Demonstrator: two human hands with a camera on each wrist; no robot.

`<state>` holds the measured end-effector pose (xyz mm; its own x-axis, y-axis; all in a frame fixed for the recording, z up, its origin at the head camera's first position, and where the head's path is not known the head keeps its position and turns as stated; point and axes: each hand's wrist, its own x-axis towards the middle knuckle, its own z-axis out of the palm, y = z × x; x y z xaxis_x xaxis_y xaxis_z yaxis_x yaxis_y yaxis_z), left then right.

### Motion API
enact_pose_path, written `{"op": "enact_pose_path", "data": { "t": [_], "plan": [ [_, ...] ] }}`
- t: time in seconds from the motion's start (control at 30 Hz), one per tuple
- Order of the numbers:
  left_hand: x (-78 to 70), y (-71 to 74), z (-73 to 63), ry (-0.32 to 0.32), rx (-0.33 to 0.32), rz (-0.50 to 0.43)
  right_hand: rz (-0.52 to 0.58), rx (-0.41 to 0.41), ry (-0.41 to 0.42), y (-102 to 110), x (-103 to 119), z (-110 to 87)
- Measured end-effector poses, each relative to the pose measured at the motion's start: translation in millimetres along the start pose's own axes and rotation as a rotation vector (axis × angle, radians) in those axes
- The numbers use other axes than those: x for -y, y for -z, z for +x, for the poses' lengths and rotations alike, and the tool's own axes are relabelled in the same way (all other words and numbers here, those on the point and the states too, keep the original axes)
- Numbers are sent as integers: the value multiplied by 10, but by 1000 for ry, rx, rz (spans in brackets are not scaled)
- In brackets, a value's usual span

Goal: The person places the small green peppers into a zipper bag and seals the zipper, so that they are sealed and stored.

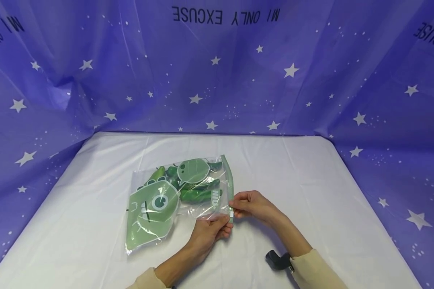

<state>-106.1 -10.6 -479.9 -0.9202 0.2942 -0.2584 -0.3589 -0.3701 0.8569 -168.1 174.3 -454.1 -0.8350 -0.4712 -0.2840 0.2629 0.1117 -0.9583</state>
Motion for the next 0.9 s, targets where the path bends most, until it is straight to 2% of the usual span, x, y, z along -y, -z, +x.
{"op": "enact_pose_path", "data": {
  "t": [0.13, 0.3, 0.4, 0.53, 0.7, 0.9],
  "plan": [
    [-11, 15, 1, -12, -10, 31, -56, 101, 7, 15, -14, -36],
    [-15, 49, 17, -28, 0, 107, -69, 111, 23, 11, -12, -49],
    [-38, 65, 24, -35, 8, 161, -71, 91, 30, 3, -13, -35],
    [-61, 71, 3, -16, 15, 188, -60, 48, 37, 8, -36, -18],
    [-43, 68, -35, -1, 29, 216, 13, -45, 35, 51, -61, 42],
    [-14, 61, -76, 8, 35, 212, 51, -153, 40, 115, -48, 166]
  ]
}}
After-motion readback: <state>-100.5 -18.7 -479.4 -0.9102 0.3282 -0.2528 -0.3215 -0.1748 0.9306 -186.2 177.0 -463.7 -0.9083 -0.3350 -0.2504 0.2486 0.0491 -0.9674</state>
